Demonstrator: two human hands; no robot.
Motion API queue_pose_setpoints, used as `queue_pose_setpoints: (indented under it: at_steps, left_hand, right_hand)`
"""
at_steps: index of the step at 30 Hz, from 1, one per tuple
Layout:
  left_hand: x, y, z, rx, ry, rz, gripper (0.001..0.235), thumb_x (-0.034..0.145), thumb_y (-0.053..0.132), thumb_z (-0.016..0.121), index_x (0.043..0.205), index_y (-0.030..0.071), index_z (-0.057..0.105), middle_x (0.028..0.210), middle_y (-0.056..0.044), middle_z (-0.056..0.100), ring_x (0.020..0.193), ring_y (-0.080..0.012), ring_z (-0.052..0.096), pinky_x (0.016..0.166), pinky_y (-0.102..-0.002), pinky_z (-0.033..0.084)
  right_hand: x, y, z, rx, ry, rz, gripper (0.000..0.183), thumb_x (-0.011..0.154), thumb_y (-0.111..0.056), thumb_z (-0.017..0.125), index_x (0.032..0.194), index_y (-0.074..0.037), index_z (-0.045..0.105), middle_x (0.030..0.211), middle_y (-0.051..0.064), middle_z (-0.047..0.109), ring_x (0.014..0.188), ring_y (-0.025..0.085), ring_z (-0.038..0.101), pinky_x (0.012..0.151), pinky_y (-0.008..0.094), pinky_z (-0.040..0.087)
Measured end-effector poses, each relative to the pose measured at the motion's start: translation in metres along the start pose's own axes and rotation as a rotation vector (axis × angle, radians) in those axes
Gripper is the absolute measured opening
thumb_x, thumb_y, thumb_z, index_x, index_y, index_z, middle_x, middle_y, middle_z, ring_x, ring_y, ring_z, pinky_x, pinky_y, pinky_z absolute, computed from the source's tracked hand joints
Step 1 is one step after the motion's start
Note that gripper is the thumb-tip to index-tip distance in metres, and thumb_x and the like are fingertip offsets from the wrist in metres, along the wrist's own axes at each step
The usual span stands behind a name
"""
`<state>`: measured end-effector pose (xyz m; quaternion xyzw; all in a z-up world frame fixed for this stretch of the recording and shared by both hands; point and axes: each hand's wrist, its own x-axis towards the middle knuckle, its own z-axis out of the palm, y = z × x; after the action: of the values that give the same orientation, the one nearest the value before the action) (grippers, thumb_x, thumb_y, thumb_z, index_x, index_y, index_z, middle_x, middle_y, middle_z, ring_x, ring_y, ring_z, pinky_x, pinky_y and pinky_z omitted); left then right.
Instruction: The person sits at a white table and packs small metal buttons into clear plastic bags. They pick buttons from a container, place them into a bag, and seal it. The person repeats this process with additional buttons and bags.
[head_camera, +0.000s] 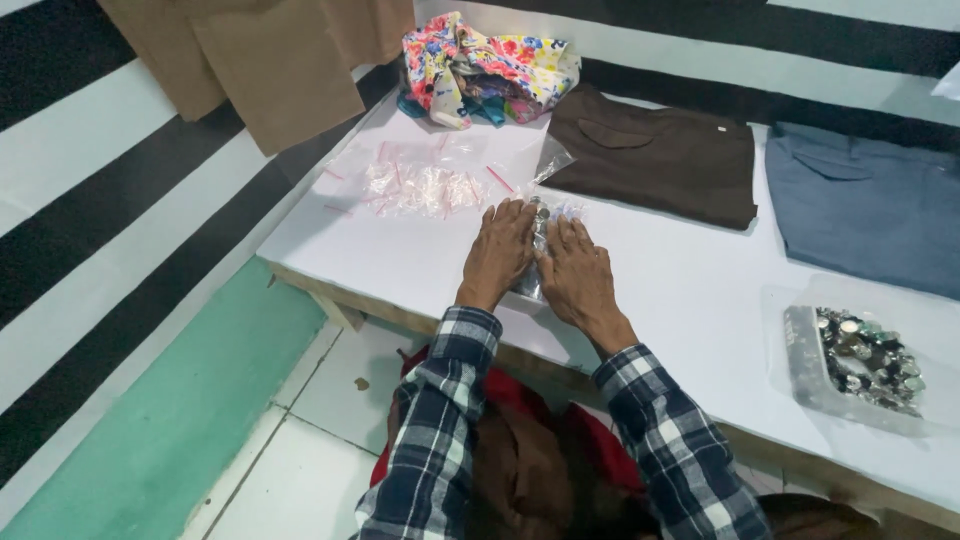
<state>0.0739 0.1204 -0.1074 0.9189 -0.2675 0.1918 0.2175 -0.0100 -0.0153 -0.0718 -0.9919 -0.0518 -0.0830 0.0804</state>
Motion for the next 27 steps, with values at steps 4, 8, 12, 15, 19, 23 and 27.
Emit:
queue_pose_setpoints:
  at_steps: [4,8,12,15,19,23,27]
  left_hand:
    - [0.002,0.001,-0.004,0.006,-0.003,-0.010,0.041,0.103,0.027,0.039,0.140,0.015,0.052,0.139,-0.015,0.058,0.139,-0.0342,0.048,0.120,-0.050,0.030]
    - [0.002,-0.001,0.002,0.005,-0.032,-0.030,0.041,0.103,0.029,0.039,0.141,0.018,0.051,0.142,-0.013,0.056,0.141,-0.0321,0.045,0.121,-0.050,0.027]
    - [0.002,0.001,0.002,0.004,-0.039,-0.043,0.041,0.103,0.029,0.038,0.141,0.019,0.050,0.144,-0.012,0.055,0.142,-0.0318,0.045,0.122,-0.050,0.026]
    - [-0.003,0.003,-0.001,-0.007,-0.066,-0.063,0.044,0.104,0.032,0.034,0.143,0.019,0.050,0.146,-0.013,0.054,0.143,-0.0310,0.044,0.123,-0.048,0.024]
    - [-0.002,0.006,-0.005,-0.027,-0.038,-0.059,0.043,0.103,0.031,0.036,0.143,0.020,0.049,0.147,-0.013,0.053,0.143,-0.0311,0.044,0.123,-0.048,0.025]
    - [-0.004,0.014,-0.019,-0.077,-0.047,-0.090,0.046,0.106,0.034,0.034,0.144,0.016,0.051,0.150,-0.015,0.051,0.143,-0.0317,0.044,0.124,-0.048,0.024]
    - [-0.009,0.022,-0.031,-0.119,-0.044,-0.079,0.048,0.108,0.035,0.029,0.148,0.014,0.046,0.151,-0.018,0.048,0.143,-0.0340,0.043,0.123,-0.050,0.025]
  right_hand:
    - [0.002,0.000,0.000,0.002,0.011,-0.010,0.062,0.107,-0.044,0.019,0.156,-0.011,0.035,0.162,0.015,0.035,0.152,0.030,0.027,0.111,0.051,0.034]
    - [0.002,0.003,0.003,-0.025,0.002,-0.011,0.062,0.108,-0.045,0.016,0.157,-0.012,0.034,0.162,0.014,0.035,0.152,0.030,0.026,0.112,0.052,0.033]
    - [0.000,0.001,-0.002,-0.038,-0.018,-0.004,0.063,0.108,-0.047,0.014,0.157,-0.013,0.033,0.162,0.014,0.035,0.152,0.030,0.026,0.112,0.053,0.033]
    - [0.002,0.007,0.011,-0.006,0.009,-0.001,0.063,0.107,-0.048,0.014,0.157,-0.015,0.034,0.163,0.013,0.034,0.152,0.029,0.025,0.113,0.053,0.030]
    - [0.001,0.004,0.005,-0.001,0.025,-0.012,0.063,0.108,-0.047,0.016,0.157,-0.013,0.033,0.163,0.015,0.033,0.152,0.030,0.025,0.113,0.054,0.030]
    - [-0.001,0.001,-0.002,0.073,0.027,0.001,0.065,0.107,-0.049,0.015,0.158,-0.012,0.030,0.164,0.018,0.030,0.153,0.032,0.023,0.114,0.055,0.028]
    - [0.001,0.006,0.005,0.079,0.041,-0.014,0.065,0.107,-0.049,0.015,0.159,-0.012,0.028,0.164,0.019,0.026,0.153,0.033,0.020,0.113,0.057,0.025]
